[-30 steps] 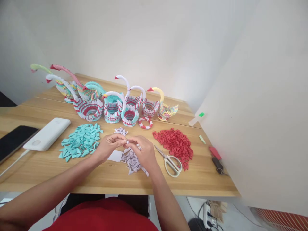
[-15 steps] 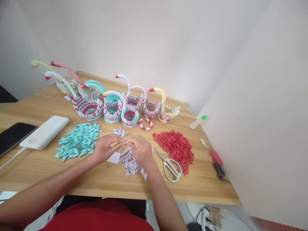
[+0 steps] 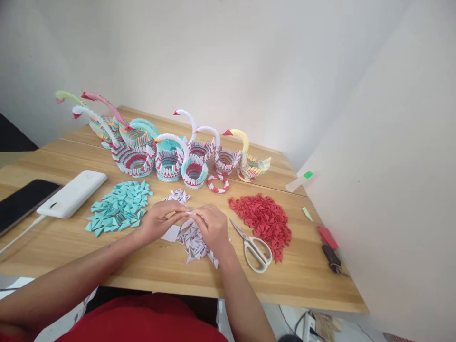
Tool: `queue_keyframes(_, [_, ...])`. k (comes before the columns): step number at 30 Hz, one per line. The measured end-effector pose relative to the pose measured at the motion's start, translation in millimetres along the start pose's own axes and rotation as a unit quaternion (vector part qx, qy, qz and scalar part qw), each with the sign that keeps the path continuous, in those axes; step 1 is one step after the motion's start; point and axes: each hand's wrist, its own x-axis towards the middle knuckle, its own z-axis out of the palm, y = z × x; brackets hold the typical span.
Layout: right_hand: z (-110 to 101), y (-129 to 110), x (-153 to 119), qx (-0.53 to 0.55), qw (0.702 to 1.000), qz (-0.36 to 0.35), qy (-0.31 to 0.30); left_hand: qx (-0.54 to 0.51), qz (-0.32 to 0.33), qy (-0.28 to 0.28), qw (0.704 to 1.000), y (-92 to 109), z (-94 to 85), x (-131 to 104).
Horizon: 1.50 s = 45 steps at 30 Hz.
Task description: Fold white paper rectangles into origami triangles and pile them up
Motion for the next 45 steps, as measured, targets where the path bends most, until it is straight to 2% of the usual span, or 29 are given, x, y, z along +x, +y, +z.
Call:
queue_keyframes(9, [-2, 1, -3, -0.059, 0.997, -0.054, -0.022, 0.069, 0.048, -0.035, 0.996, -7, -1.5, -1])
queue_keyframes(14, [-1, -1, -1, -0.039, 0.998, -0.034, -0.019, 0.04, 0.056, -0.039, 0.997, -3, -2.3, 0])
queue_keyframes(18, [-2, 1, 0, -0.014, 1.0, -0.012, 0.008, 0.073, 0.052, -0.033, 0.995, -7, -3.5, 2])
queue_keyframes(23, [1, 4, 0, -0.018, 0.999, -0.023, 0.02, 0.079, 0.071, -0.027, 0.994, -9, -3.2, 3])
queue_keyframes(28, [6, 5, -2, -0.003, 1.0, -0.001, 0.028, -0.016, 0.008, -0.025, 1.0, -2, -3.3, 4])
queue_keyframes(32, [10, 5, -3, 0.036, 0.998, 0.038, 0.021, -0.034, 0.001, -0.02, 0.999, 0, -3.4, 4])
queue_keyframes(39, [17, 4, -5, 0.03, 0.997, 0.065, 0.036, -0.098, -0.091, -0.029, 0.991, -11, 0.3, 2])
queue_keyframes(45, [18, 8, -7, 0.04, 0.994, 0.092, 0.045, -0.165, -0.118, -0.043, 0.978, -13, 1.4, 3])
